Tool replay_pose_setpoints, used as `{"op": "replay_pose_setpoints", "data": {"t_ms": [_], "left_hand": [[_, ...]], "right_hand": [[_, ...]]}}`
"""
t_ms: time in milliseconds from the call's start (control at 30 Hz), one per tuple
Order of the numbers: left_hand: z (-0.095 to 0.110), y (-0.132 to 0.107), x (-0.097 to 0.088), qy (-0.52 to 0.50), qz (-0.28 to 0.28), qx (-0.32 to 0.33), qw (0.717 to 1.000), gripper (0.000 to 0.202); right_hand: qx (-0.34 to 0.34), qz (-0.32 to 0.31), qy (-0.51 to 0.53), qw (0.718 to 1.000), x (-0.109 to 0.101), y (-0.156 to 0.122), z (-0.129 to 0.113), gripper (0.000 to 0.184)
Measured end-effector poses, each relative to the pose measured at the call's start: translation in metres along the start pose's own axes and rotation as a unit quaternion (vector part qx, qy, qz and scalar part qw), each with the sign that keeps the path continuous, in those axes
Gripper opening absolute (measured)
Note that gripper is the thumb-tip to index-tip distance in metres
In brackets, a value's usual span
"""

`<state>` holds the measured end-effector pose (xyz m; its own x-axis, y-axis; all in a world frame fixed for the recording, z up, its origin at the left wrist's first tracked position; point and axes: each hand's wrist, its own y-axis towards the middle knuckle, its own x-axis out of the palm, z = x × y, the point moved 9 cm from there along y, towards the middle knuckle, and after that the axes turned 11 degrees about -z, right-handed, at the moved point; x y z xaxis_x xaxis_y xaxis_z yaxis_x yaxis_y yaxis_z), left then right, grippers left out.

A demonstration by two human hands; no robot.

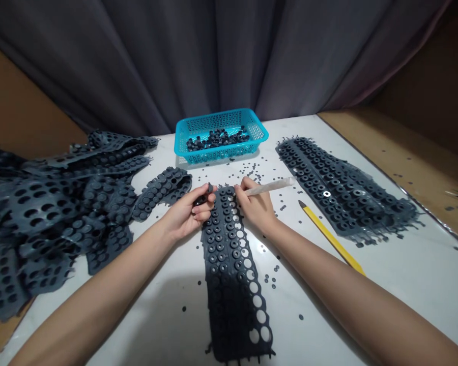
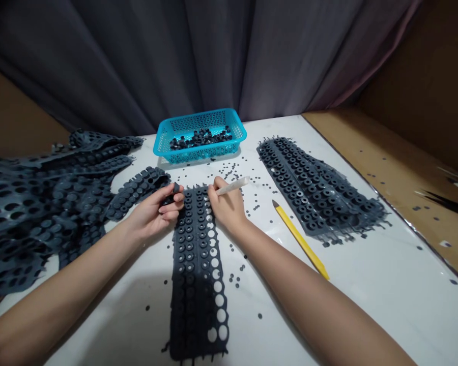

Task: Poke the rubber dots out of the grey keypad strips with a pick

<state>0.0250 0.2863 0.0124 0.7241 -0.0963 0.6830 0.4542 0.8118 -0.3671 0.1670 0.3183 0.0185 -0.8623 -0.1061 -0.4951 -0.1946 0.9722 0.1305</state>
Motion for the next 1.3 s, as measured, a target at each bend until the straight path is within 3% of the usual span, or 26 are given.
{"op": "replay_pose_setpoints", "data": {"t_ms": [100,233,300,367,400,433,467,533,633,700,767,833,900,1000,1300], "left_hand": [[-0.008,-0.004,0.003,-0.029,-0.007,-0.011,0.999,0.037],[-0.008,-0.003,0.006,-0.009,-0.022,-0.01,1.0,0.031],[0.008,0.008,0.009,0.041,-0.029,0.009,0.999,0.023],[0.045,0.029,0.012,0.146,-0.018,0.071,0.987,0.016],[0.071,0.042,0.013,0.225,0.004,0.122,0.967,0.016],[0.102,0.053,0.014,0.32,0.042,0.181,0.929,0.016],[0.13,0.063,0.017,0.425,0.083,0.228,0.872,0.016],[0.169,0.085,0.027,0.642,0.149,0.248,0.71,0.018],[0.187,0.107,0.023,0.711,0.154,0.228,0.647,0.031],[0.18,0.101,0.024,0.724,0.148,0.244,0.628,0.036],[0.159,0.084,0.034,0.749,0.113,0.281,0.59,0.034],[0.12,0.067,0.052,0.793,0.002,0.303,0.528,0.024],[0.071,0.059,0.058,0.822,-0.14,0.228,0.503,0.016],[0.039,0.053,0.053,0.823,-0.188,0.158,0.511,0.016],[0.034,0.064,0.053,0.828,-0.18,0.127,0.516,0.008]], "right_hand": [[-0.001,0.0,0.003,1.0,0.0,-0.001,0.0,0.028],[-0.006,-0.001,-0.001,1.0,0.0,0.0,-0.001,0.027],[-0.002,-0.003,-0.002,1.0,0.0,0.0,-0.001,0.027],[0.005,-0.005,0.003,1.0,0.0,0.0,-0.001,0.027],[0.006,-0.007,0.006,1.0,0.0,0.0,-0.001,0.028],[0.007,-0.007,0.01,1.0,0.0,0.0,-0.002,0.028],[0.007,-0.009,0.014,1.0,0.0,0.0,-0.001,0.028],[0.005,-0.012,0.027,1.0,0.001,-0.001,0.0,0.029],[-0.003,0.009,0.062,0.998,-0.005,-0.002,0.002,0.029],[-0.005,0.043,0.087,0.995,-0.012,-0.002,0.004,0.029],[-0.001,0.061,0.095,0.994,-0.015,-0.001,0.006,0.028],[0.004,0.056,0.086,0.995,-0.015,0.001,0.006,0.028],[0.006,0.044,0.073,0.996,-0.012,0.004,0.006,0.029],[0.005,0.038,0.062,0.997,-0.009,0.005,0.005,0.031],[0.004,0.021,0.013,1.0,-0.005,0.007,0.002,0.029]]}}
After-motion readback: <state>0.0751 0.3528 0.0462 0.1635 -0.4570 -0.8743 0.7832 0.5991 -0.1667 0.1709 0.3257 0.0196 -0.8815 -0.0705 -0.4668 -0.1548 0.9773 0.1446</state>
